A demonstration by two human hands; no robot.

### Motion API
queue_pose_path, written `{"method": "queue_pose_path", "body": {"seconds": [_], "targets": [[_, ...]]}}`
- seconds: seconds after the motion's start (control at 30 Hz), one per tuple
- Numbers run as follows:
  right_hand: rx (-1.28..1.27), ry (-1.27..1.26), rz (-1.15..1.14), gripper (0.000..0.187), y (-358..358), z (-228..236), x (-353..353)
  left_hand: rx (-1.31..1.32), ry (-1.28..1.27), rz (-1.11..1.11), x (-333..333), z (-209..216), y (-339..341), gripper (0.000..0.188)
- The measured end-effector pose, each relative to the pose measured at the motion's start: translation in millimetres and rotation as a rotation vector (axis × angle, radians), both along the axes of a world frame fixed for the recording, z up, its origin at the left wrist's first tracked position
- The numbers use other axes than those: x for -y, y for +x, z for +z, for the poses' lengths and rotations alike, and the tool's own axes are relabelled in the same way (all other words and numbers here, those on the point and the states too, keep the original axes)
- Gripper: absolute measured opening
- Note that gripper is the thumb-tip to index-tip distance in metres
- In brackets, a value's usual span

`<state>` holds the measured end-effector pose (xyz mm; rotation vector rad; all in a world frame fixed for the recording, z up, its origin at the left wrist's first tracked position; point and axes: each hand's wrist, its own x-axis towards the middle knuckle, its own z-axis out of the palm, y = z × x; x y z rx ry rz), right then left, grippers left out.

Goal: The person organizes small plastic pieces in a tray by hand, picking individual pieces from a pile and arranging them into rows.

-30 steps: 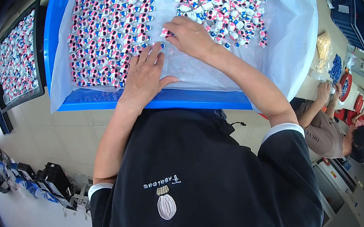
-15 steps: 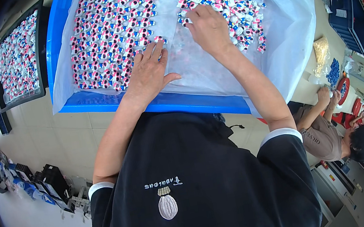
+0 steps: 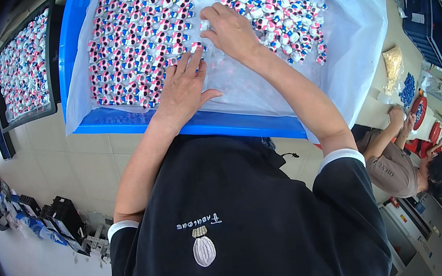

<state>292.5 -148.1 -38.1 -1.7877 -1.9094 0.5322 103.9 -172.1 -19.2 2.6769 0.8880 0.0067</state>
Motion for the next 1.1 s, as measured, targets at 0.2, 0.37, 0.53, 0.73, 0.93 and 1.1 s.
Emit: {"method": "queue_pose_path", "body": {"seconds": [0.2, 0.37, 0.53, 0.73, 0.93, 1.1], "targets": [[-0.089, -0.138, 0.158, 0.025, 7.4, 0.1, 7.0, 0.000, 0.000, 0.008, 1.5, -0.2, -2.1, 0.071], [-0.063, 0.035, 0.005, 0.020, 3.9, -5.8, -2.0, -0.026, 0.039, 0.014, 3.2, -0.1, 1.6, 0.073], [0.031, -0.106, 0.071, 0.020, 0.0, -9.0, -7.1, -0.045, 0.053, 0.077, 3.3, 1.7, 5.2, 0.077], [-0.012, -0.117, 0.229, 0.021, 2.2, -11.1, 2.6, -0.059, 0.001, 0.113, 1.7, 2.2, 6.8, 0.078], [-0.049, -0.081, 0.154, 0.023, 1.7, -15.5, 3.7, -0.016, 0.022, 0.065, 3.0, -3.6, 5.5, 0.079], [0.027, -0.059, 0.173, 0.033, -3.8, -14.4, 8.2, 0.000, 0.030, 0.102, 4.4, -5.0, 9.0, 0.079]]}}
